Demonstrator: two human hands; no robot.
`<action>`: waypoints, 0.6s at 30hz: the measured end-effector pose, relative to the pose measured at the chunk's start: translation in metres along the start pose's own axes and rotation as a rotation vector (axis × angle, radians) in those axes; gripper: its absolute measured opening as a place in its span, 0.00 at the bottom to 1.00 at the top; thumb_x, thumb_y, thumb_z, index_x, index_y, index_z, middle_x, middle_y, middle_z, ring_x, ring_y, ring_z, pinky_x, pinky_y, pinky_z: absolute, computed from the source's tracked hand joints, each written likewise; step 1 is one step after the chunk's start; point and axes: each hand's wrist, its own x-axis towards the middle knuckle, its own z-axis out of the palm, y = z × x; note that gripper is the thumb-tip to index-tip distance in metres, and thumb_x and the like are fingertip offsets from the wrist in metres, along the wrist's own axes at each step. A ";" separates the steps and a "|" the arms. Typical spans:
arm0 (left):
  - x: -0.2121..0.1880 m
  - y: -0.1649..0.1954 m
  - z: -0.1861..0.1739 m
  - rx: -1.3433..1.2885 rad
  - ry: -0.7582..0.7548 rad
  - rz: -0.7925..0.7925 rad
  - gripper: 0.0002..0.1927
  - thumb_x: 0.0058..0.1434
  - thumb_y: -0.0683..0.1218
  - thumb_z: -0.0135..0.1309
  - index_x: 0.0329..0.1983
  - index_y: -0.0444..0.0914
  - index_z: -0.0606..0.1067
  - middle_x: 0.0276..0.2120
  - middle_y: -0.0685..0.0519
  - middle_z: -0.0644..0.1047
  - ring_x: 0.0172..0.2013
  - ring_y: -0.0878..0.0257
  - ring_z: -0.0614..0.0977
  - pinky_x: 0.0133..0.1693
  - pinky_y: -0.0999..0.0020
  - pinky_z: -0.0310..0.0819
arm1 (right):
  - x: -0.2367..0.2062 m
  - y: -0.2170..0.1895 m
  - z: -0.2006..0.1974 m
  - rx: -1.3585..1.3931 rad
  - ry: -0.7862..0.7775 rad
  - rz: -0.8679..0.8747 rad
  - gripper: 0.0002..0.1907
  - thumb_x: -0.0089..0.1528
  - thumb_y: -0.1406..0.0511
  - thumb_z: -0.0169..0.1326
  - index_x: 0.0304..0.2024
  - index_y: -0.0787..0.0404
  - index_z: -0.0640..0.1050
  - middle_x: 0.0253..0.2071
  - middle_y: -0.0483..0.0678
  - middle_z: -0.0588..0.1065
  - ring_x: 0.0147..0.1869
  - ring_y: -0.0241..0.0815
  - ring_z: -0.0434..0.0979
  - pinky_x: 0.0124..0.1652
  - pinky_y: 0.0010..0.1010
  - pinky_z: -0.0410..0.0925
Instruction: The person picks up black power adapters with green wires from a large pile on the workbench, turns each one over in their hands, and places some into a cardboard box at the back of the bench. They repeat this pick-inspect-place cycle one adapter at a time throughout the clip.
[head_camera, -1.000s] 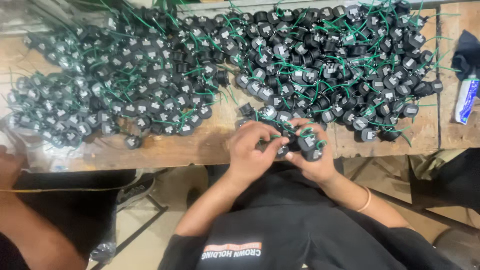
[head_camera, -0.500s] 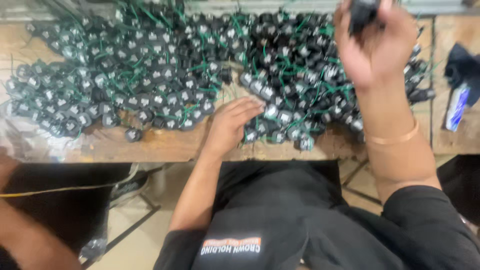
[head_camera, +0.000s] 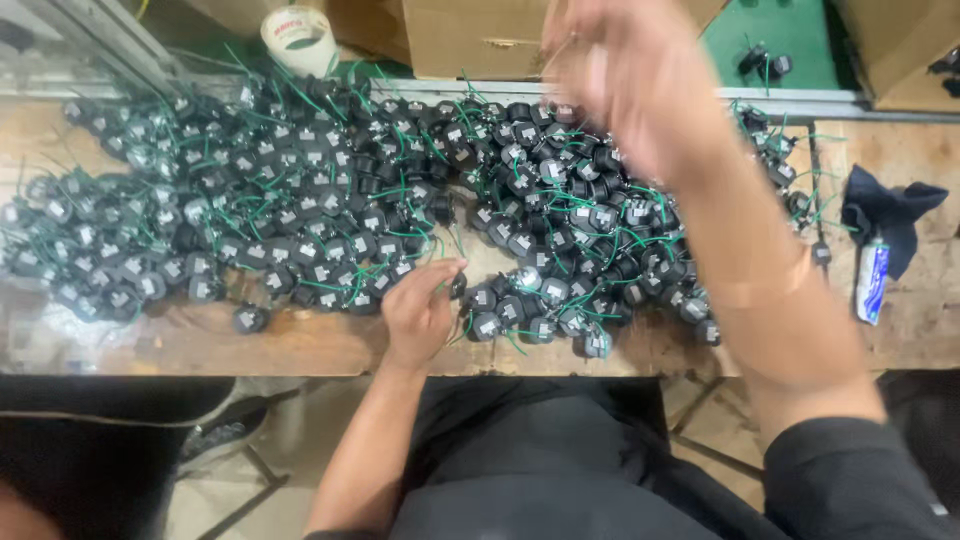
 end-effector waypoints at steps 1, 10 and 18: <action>0.000 0.007 -0.005 0.015 0.038 0.030 0.12 0.60 0.29 0.51 0.43 0.35 0.76 0.42 0.47 0.83 0.43 0.52 0.87 0.47 0.62 0.82 | -0.029 0.015 -0.008 -0.098 -0.056 0.067 0.20 0.67 0.53 0.55 0.52 0.58 0.73 0.50 0.47 0.74 0.40 0.34 0.78 0.45 0.27 0.76; 0.011 0.077 0.007 -0.128 -0.194 0.276 0.15 0.53 0.34 0.59 0.45 0.36 0.79 0.45 0.50 0.83 0.44 0.53 0.85 0.47 0.61 0.83 | -0.227 0.143 -0.025 -0.259 -0.094 0.587 0.33 0.63 0.74 0.57 0.69 0.61 0.62 0.57 0.53 0.70 0.60 0.40 0.73 0.54 0.33 0.74; 0.001 0.083 0.010 -0.395 -0.400 0.031 0.14 0.51 0.40 0.70 0.39 0.37 0.79 0.48 0.48 0.83 0.49 0.51 0.83 0.50 0.57 0.79 | -0.262 0.156 -0.026 -0.646 0.109 0.548 0.23 0.55 0.71 0.63 0.54 0.62 0.78 0.39 0.48 0.78 0.42 0.39 0.78 0.42 0.32 0.73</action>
